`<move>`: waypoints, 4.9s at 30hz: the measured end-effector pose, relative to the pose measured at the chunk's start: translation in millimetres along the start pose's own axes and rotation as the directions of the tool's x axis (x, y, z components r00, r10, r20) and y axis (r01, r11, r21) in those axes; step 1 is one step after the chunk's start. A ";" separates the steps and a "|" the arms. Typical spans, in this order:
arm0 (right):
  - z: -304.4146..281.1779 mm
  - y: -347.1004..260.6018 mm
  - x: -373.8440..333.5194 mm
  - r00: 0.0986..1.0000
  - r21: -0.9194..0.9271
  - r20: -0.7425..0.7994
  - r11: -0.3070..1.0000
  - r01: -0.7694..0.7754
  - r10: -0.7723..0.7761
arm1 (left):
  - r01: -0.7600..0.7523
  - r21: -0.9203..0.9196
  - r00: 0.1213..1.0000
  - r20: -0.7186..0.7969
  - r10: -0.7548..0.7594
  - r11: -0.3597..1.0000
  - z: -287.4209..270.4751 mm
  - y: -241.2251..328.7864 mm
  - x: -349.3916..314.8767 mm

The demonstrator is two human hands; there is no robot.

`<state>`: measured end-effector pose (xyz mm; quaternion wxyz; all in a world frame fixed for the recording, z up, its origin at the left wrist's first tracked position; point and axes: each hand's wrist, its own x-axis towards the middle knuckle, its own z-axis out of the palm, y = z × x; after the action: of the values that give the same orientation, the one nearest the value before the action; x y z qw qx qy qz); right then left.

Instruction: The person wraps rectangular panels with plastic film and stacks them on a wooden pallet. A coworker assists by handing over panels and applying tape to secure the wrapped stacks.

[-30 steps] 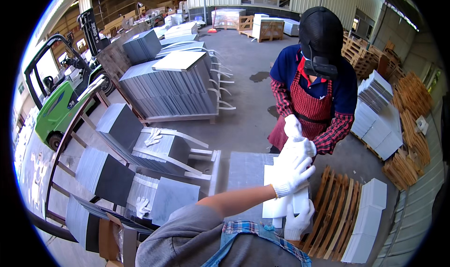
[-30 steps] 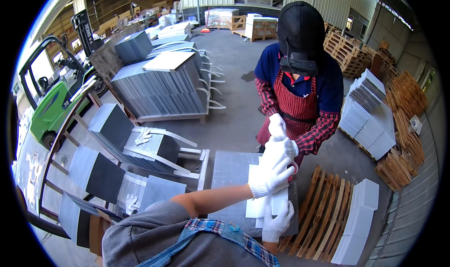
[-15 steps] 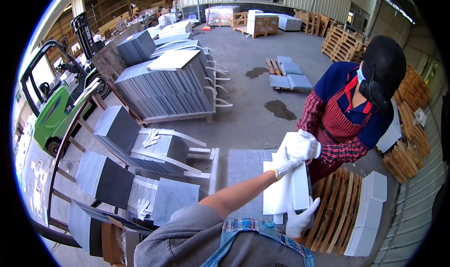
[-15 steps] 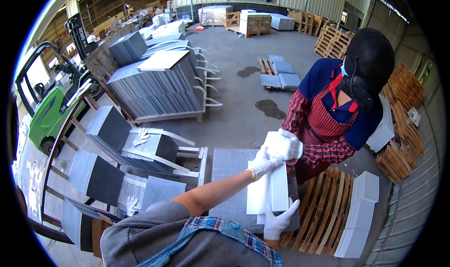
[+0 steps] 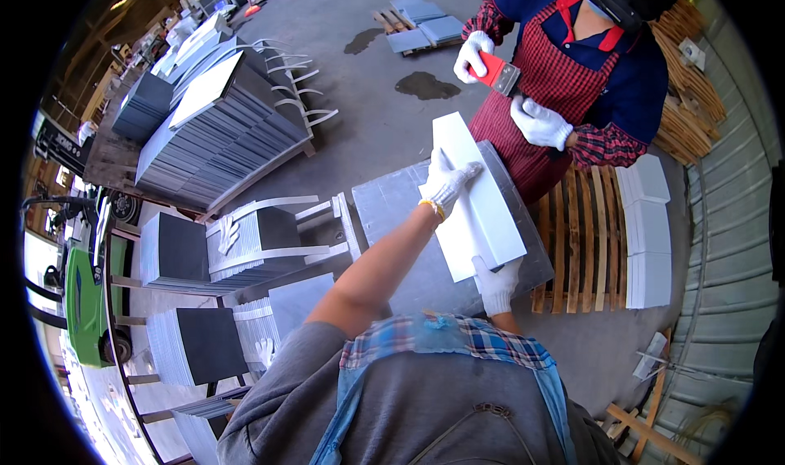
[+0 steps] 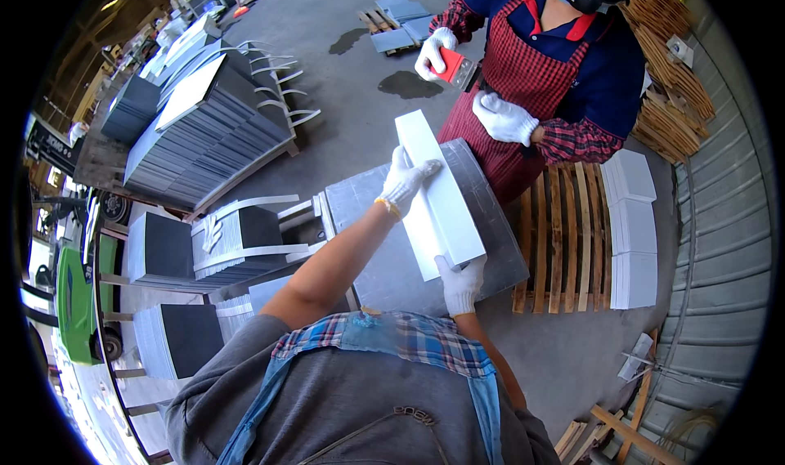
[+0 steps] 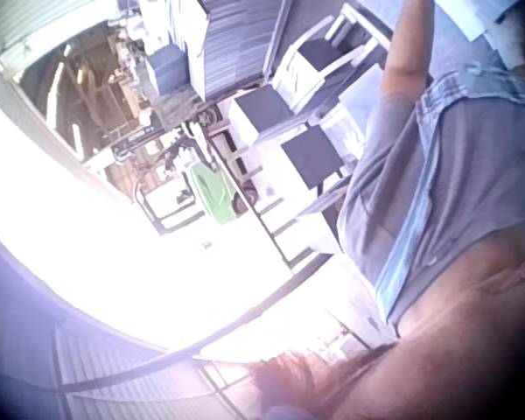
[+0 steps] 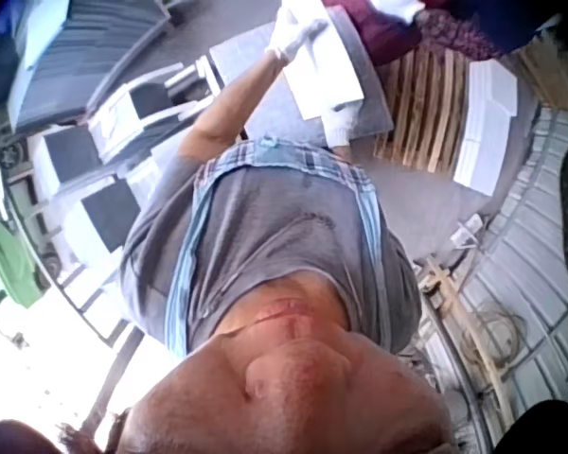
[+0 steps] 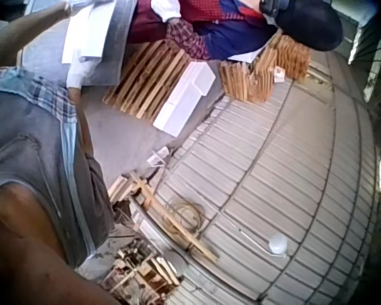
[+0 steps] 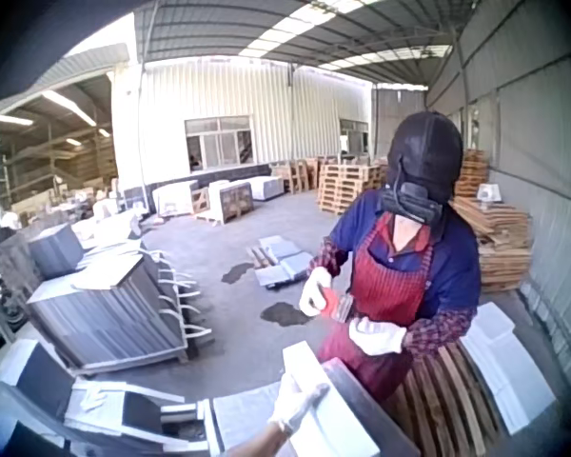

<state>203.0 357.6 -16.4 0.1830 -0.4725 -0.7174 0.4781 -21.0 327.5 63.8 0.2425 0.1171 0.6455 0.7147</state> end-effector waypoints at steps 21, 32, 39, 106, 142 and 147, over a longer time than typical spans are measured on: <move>-1.0 -6.7 -7.0 0.990 0.010 -0.079 0.993 0.115 -0.114 | 0.012 -0.029 0.999 0.038 -0.011 1.000 -0.6 4.2 -1.6; 4.8 19.8 1.6 0.972 -0.040 -0.070 0.974 0.222 -0.224 | -0.020 -0.004 1.000 0.005 0.020 1.000 -0.3 -7.4 2.4; 20.7 70.4 14.1 0.985 -0.213 0.042 0.962 0.170 -0.165 | -0.014 -0.051 1.000 -0.023 0.012 0.999 9.0 -1.0 -4.5; -27.7 -24.4 6.4 0.838 0.043 -0.088 0.838 0.544 -0.539 | -0.601 0.754 0.593 0.199 0.780 0.264 36.1 1.3 -59.8; -56.0 -35.5 16.4 0.919 -0.021 0.206 0.938 0.347 -0.336 | 0.144 -0.989 0.773 0.129 -0.621 -0.026 85.1 -227.6 -110.5; -76.5 -56.1 21.9 0.828 -0.169 0.294 0.827 0.537 -0.477 | 0.050 -0.986 0.836 -0.046 -0.547 0.158 95.9 -269.0 -107.2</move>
<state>218.7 410.1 64.1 0.1567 -0.2211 -0.8875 0.3728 169.3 370.4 -170.7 0.2652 -0.3388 0.1060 0.8965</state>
